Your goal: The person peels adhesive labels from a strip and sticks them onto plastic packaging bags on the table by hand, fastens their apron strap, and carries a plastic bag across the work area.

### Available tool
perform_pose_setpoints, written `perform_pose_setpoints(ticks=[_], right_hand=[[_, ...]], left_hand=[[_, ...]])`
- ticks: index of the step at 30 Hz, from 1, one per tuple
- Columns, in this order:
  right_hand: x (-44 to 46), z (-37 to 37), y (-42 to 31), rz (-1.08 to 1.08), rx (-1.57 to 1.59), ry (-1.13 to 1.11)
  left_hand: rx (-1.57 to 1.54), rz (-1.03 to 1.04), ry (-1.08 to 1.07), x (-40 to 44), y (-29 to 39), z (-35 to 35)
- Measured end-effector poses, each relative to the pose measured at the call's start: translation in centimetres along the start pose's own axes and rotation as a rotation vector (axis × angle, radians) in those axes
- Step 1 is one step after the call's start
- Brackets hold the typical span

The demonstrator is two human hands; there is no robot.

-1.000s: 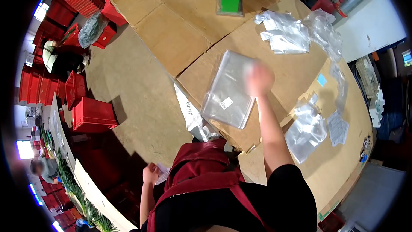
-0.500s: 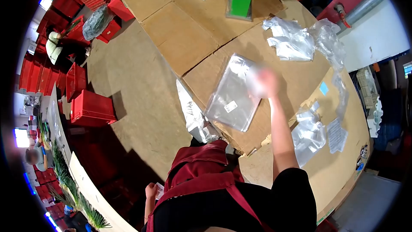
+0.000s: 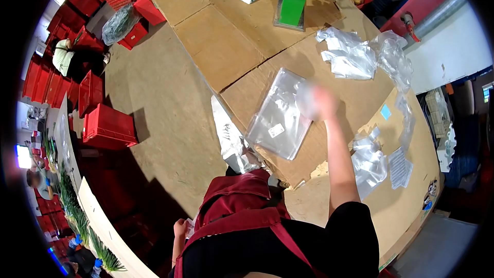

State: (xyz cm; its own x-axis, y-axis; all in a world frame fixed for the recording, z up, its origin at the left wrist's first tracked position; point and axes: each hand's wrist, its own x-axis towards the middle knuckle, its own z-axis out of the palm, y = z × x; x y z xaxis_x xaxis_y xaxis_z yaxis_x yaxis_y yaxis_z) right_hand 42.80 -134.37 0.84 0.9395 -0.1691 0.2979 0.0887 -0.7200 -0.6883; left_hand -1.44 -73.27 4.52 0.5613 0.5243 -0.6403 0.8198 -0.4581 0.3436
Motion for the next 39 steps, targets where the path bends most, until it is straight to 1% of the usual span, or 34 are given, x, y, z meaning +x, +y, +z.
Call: perform_pose_setpoints(ticks=[2,4,5,8,10,11,12,13,14,16,17,19,20,22,23,25,26,28,29,31,32,34,35,37,38,39], right_hand=[[-0.3,-0.4,-0.5,-0.065,-0.154,-0.015],[-0.2,-2.0,-3.8,-0.303,-0.319,0.083],[-0.1,-2.8,-5.1,-0.306,-0.319,0.083],[0.1,-4.6,-8.1,-0.292,-0.233,0.083],[0.1,-5.3,-9.3,-0.254,0.047,0.099],[0.1,-5.3,-9.7,-0.254,0.047,0.099],[0.0,-5.3,-10.1,-0.196,0.132,0.094],[-0.1,-5.4,-10.2,-0.138,0.216,0.089],[-0.2,-5.4,-9.9,-0.137,0.215,0.091],[-0.4,-4.9,-9.1,-0.001,0.343,0.053],[-0.4,-4.8,-8.7,-0.001,0.342,0.054],[-0.2,-4.5,-8.0,0.088,0.373,-0.011],[-0.1,-4.4,-7.2,0.089,0.373,-0.011],[0.3,-4.7,-6.3,0.089,-0.048,-0.260],[0.6,-4.5,-5.9,0.091,-0.049,-0.260],[1.7,-4.0,-6.8,0.111,-0.499,-0.312],[2.3,-3.3,-6.5,0.109,-0.499,-0.312],[3.6,-1.5,-6.4,0.045,-0.494,-0.423],[4.1,-0.8,-6.4,0.040,-0.491,-0.428],[5.1,0.1,-7.4,0.090,-0.609,-0.579],[5.7,0.6,-7.7,0.083,-0.603,-0.586],[6.7,1.5,-8.3,0.166,-0.784,-0.693],[6.9,1.9,-8.5,0.154,-0.781,-0.700],[7.4,2.1,-8.4,0.215,-0.724,-0.738],[7.3,2.3,-8.2,0.206,-0.724,-0.739],[6.7,2.7,-7.8,0.168,-0.724,-0.695]], left_hand=[[0.053,-0.004,-0.016,0.7,-2.1,0.3],[0.104,-0.008,-0.032,0.8,-2.5,0.5],[0.122,-0.017,-0.017,0.4,-2.0,0.5],[0.116,-0.024,0.009,1.1,-2.6,1.0],[0.106,-0.023,0.014,0.9,-1.8,1.0],[0.106,-0.023,0.014,1.0,-1.6,1.0],[0.084,-0.003,0.012,1.2,-1.6,1.1],[0.062,0.019,0.009,1.4,-1.6,1.2],[0.063,0.020,0.009,1.9,-1.8,1.4],[0.075,0.084,0.011,2.5,-1.9,1.5],[0.075,0.084,0.011,2.6,-2.0,1.5],[0.042,0.035,-0.027,2.2,-0.9,1.2],[0.043,0.035,-0.027,2.1,-0.6,1.2],[0.064,0.075,-0.012,1.7,0.0,1.0],[0.066,0.075,-0.013,1.4,0.2,0.9],[0.095,0.020,-0.021,0.8,1.3,0.6],[0.093,0.020,-0.020,1.1,0.9,0.6],[0.117,0.063,0.014,1.3,0.2,0.8],[0.114,0.057,0.018,1.3,-0.3,1.0],[0.068,0.057,0.003,0.5,0.7,0.5],[0.067,0.048,0.010,0.1,1.0,0.5],[0.002,0.074,0.044,-1.0,1.7,0.6],[-0.003,0.063,0.050,-1.7,2.2,0.8],[-0.034,0.011,0.044,-2.8,3.4,0.8],[0.082,0.149,0.116,-1.6,0.9,1.9],[0.237,0.199,0.134,-1.8,2.6,1.8]])
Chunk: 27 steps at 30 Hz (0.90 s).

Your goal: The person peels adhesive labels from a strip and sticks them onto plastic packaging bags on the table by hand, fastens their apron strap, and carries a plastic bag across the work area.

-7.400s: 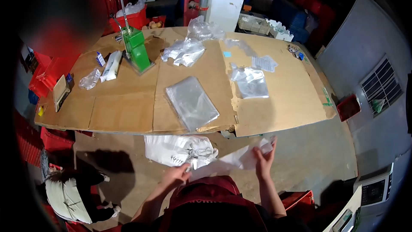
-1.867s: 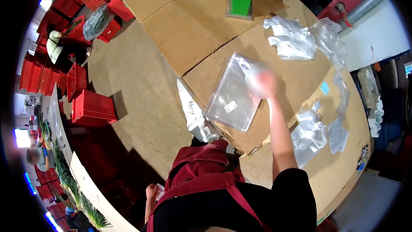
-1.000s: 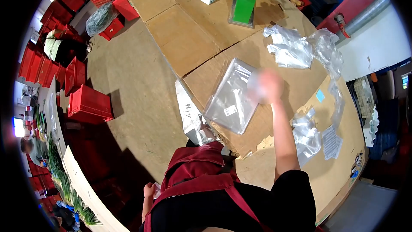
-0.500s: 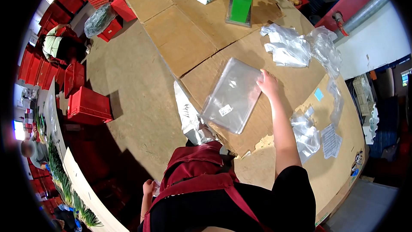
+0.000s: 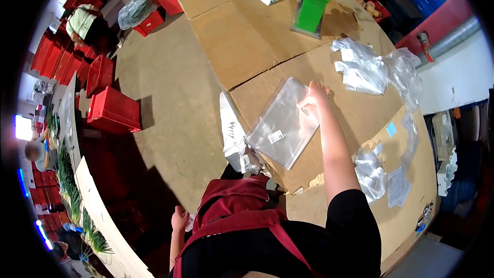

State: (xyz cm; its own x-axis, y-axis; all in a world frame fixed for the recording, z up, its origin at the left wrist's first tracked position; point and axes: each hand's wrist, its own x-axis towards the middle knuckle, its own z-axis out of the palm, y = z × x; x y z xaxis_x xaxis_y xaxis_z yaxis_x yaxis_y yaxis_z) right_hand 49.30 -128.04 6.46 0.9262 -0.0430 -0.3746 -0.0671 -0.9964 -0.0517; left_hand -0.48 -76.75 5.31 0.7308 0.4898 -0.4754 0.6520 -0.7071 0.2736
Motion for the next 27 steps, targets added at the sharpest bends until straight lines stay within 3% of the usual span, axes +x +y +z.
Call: perform_pose_setpoints(ticks=[1,2,3,5,6,8,12,13,14,16,17,18,20,22,24,25,26,27], right_hand=[[-0.2,0.5,-0.1,-0.021,-0.007,0.051],[-0.5,0.1,-0.4,-0.036,-0.016,0.048],[-1.2,-0.5,-0.7,-0.035,0.029,0.018],[-2.1,-0.6,-1.0,-0.035,0.077,-0.020],[-2.4,-0.4,-0.9,-0.054,0.061,-0.018],[-3.2,-0.4,-1.0,-0.067,0.046,-0.011],[-6.5,0.7,-2.3,-0.018,-0.031,0.004],[-7.3,1.7,-2.5,-0.007,-0.057,0.049],[-8.1,2.8,-2.7,0.000,-0.084,0.093],[-9.7,4.0,-2.9,-0.026,0.012,0.063],[-10.3,4.8,-3.0,-0.038,0.022,0.059],[-11.1,5.2,-2.9,-0.034,0.027,0.057],[-12.5,5.6,-2.9,-0.084,0.124,0.086],[-15.0,1.6,-3.8,-0.084,0.214,-0.001],[-16.5,-0.2,-4.2,-0.376,0.260,0.471],[-17.5,-2.1,-4.8,-0.382,0.263,0.468],[-18.3,-4.2,-5.7,-0.524,0.306,0.451],[-18.7,-4.7,-5.9,-0.597,0.329,0.446]], left_hand=[[0.151,0.054,0.006,0.4,3.3,-0.8],[0.168,-0.022,-0.096,1.1,7.5,-1.6],[0.156,0.044,-0.147,1.9,11.9,-2.1],[0.052,0.391,-0.264,4.7,17.4,-0.3],[-0.004,0.428,-0.473,5.9,20.7,0.4],[-0.227,0.496,-0.692,7.9,24.8,4.1],[-0.711,0.198,-0.938,11.3,29.0,11.3],[-1.013,0.104,-0.734,8.9,31.5,8.7],[-1.004,0.153,-0.762,9.2,30.9,8.3],[-1.032,-0.122,-0.805,10.3,29.6,8.7],[-1.102,-0.086,-0.668,9.3,29.6,8.3],[-1.096,-0.087,-0.670,8.8,29.8,7.0],[-0.947,0.043,-0.566,8.4,29.3,4.9],[-0.887,0.125,-0.517,8.0,29.3,2.9],[-0.604,0.642,-0.452,6.8,30.5,-1.2],[-0.444,1.056,-0.287,6.2,31.8,-3.9],[-0.443,1.051,-0.282,5.2,33.1,-6.6],[-0.184,1.186,-0.270,4.1,34.4,-9.2]])
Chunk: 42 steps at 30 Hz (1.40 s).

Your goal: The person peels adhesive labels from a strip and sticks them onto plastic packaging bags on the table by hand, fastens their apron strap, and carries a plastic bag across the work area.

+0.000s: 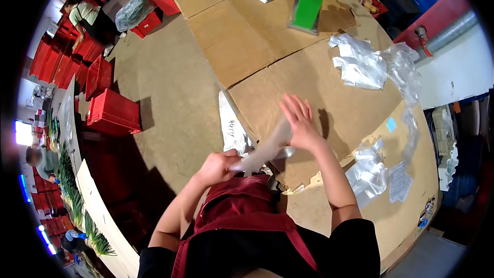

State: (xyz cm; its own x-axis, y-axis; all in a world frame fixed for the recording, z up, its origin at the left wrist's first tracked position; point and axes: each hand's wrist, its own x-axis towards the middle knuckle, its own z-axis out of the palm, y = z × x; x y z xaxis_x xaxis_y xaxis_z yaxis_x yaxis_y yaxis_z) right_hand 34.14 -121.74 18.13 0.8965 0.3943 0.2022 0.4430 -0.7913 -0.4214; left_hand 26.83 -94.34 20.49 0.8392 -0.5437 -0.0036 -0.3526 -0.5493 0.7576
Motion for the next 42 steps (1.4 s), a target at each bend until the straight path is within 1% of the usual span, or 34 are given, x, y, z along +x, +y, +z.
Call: perform_pose_setpoints(ticks=[1,2,3,4,6,7,9,11,12,13,14,15,16,17,19,21,23,24,25,27,28,29,30,31,32,33,34,35,36,37,38,39,40,42], right_hand=[[0.1,-0.5,-0.5,-0.064,0.040,-0.009],[-0.1,-0.7,-0.5,-0.237,0.029,-0.081],[-0.5,-0.8,-0.5,-0.409,0.015,-0.154],[-0.9,-0.2,-0.6,-0.402,0.161,-0.262],[-3.5,0.7,-2.5,-0.238,0.384,-0.228],[-4.4,1.4,-3.2,-0.255,0.437,-0.156],[-6.0,1.2,-5.0,-0.159,0.678,-0.017],[-8.3,4.1,-5.2,0.020,0.889,0.158],[-9.0,5.5,-4.9,0.099,1.054,0.220],[-9.8,5.1,-4.6,0.100,1.052,0.225],[-10.8,4.4,-3.9,0.299,1.108,0.187],[-11.4,3.9,-3.6,0.501,1.159,0.148],[-11.7,3.7,-3.6,0.613,1.276,0.280],[-12.5,4.4,-2.5,0.627,1.288,0.350],[-13.7,7.0,-0.8,0.774,1.309,0.554],[-14.3,8.9,0.6,0.993,1.434,0.599],[-13.0,10.9,1.3,0.959,1.395,0.871],[-13.2,11.1,2.1,1.140,1.321,0.780],[-13.5,11.0,3.0,1.363,1.194,0.641],[-13.9,11.1,3.7,1.185,1.126,0.602],[-14.5,10.9,3.7,1.196,1.122,0.602],[-15.1,10.6,3.8,1.205,1.238,0.529],[-15.6,10.3,4.0,1.206,1.354,0.448],[-16.4,10.6,4.3,1.150,1.334,0.516],[-17.5,11.3,4.8,1.080,1.320,0.573],[-19.1,13.0,6.1,0.886,0.847,0.573],[-19.0,11.7,5.7,0.936,0.795,0.542],[-19.5,12.0,6.3,0.924,0.956,0.571],[-18.4,10.9,5.2,0.841,0.754,0.522],[-17.2,9.8,4.0,0.764,0.533,0.487],[-16.0,8.7,3.0,0.694,0.317,0.472],[-15.0,8.1,2.6,0.629,0.233,0.340],[-13.9,7.8,1.8,0.567,0.264,0.338],[-12.3,7.6,0.5,0.381,0.077,-0.026]], left_hand=[[0.222,0.088,-0.142,0.2,1.6,-1.5],[0.287,0.134,-0.135,0.0,2.4,-2.3],[0.291,0.136,-0.133,-0.2,3.1,-3.4],[0.309,0.139,-0.133,-0.3,3.8,-4.8],[0.393,0.134,-0.135,-0.4,5.8,-7.4],[0.456,0.122,-0.137,-0.3,6.6,-8.4],[0.564,0.101,-0.115,-0.3,7.2,-9.2],[0.559,-0.010,0.032,-0.2,6.8,-10.2],[0.594,-0.143,0.105,-0.3,6.5,-10.8],[0.628,-0.275,0.177,-0.5,5.9,-11.6],[0.657,-0.316,0.256,-1.4,3.9,-12.0],[0.665,-0.386,0.295,-2.1,3.8,-12.5],[0.639,-0.523,0.296,-2.7,3.3,-12.4],[0.610,-0.659,0.296,-3.4,2.3,-12.0],[0.569,-0.544,0.328,-6.1,-1.7,-10.1],[0.535,-0.614,0.329,-7.3,-3.6,-8.0],[0.568,-0.622,0.268,-8.7,-6.1,-6.1],[0.555,-0.611,0.256,-9.2,-6.4,-5.5],[0.524,-0.601,0.218,-9.6,-6.7,-4.8],[0.491,-0.587,0.171,-10.4,-7.1,-3.4],[0.397,-0.589,0.213,-11.1,-7.5,-2.6],[0.305,-0.593,0.259,-11.8,-7.9,-2.0],[0.069,-0.596,0.336,-12.4,-8.3,-0.9],[-0.145,-0.639,0.392,-14.5,-11.8,0.6],[-0.453,-0.664,0.489,-14.3,-11.3,1.5],[-0.752,-0.667,0.607,-13.8,-9.8,2.4],[-0.629,-0.744,0.494,-13.4,-8.3,2.3],[-0.502,-0.830,0.400,-13.0,-6.7,2.1],[-0.576,-0.775,0.393,-12.9,-6.5,3.0],[-0.600,-0.792,0.319,-12.5,-6.3,3.3],[-0.448,-0.874,0.205,-11.2,-5.0,2.8],[-0.312,-0.752,0.243,-10.8,-4.5,3.3],[-0.241,-0.677,0.221,-10.4,-4.8,3.6],[-0.145,-0.577,0.179,-9.6,-4.6,3.8]])
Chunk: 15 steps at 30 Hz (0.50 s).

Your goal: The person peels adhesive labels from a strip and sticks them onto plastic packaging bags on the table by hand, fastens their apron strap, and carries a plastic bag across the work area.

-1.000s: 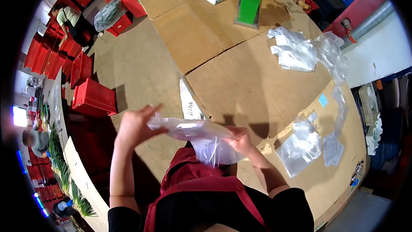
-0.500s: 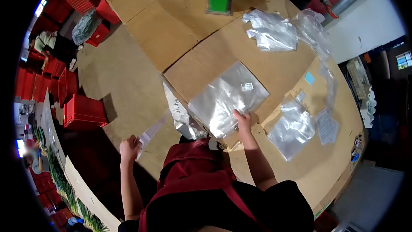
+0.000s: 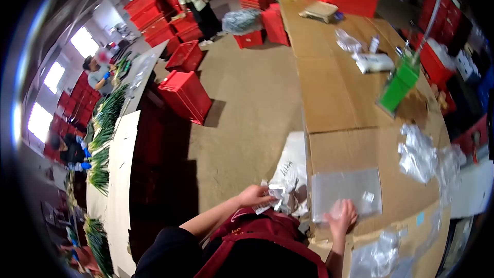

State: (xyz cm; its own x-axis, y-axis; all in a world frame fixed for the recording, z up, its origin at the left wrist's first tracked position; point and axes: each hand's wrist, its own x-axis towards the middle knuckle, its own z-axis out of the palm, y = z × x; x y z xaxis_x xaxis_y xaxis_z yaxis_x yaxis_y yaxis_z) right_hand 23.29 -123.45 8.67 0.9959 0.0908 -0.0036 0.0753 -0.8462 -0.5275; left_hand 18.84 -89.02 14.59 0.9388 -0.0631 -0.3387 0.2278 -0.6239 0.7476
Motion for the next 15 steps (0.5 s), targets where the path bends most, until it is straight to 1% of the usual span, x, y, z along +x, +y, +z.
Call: perform_pose_setpoints(ticks=[1,3,7,9,10,11,13,15], right_hand=[[0.1,0.5,-0.3,-0.033,0.006,0.011],[0.0,1.2,0.1,-0.107,-0.080,-0.005],[0.4,3.1,2.0,-0.103,-0.044,0.087],[0.5,3.6,2.6,-0.147,-0.020,0.173],[0.7,3.8,2.8,-0.146,-0.020,0.175],[0.8,3.8,2.9,-0.164,-0.038,0.172],[0.6,2.9,1.9,-0.180,-0.060,0.168],[0.7,2.1,0.6,-0.178,-0.065,0.111]], left_hand=[[0.081,0.016,-0.086,0.2,-0.2,-0.2],[0.015,0.064,-0.059,-0.1,-0.7,0.3],[-0.054,0.026,-0.007,-1.4,-0.6,0.2],[-0.075,-0.055,0.008,-1.9,-0.2,0.2],[-0.060,0.005,0.023,-2.0,-0.4,0.4],[-0.060,0.006,0.021,-1.8,-0.6,0.6],[-0.505,0.016,-0.034,-1.5,-0.7,1.2],[-0.472,0.008,-0.028,-1.1,-0.6,1.5]])
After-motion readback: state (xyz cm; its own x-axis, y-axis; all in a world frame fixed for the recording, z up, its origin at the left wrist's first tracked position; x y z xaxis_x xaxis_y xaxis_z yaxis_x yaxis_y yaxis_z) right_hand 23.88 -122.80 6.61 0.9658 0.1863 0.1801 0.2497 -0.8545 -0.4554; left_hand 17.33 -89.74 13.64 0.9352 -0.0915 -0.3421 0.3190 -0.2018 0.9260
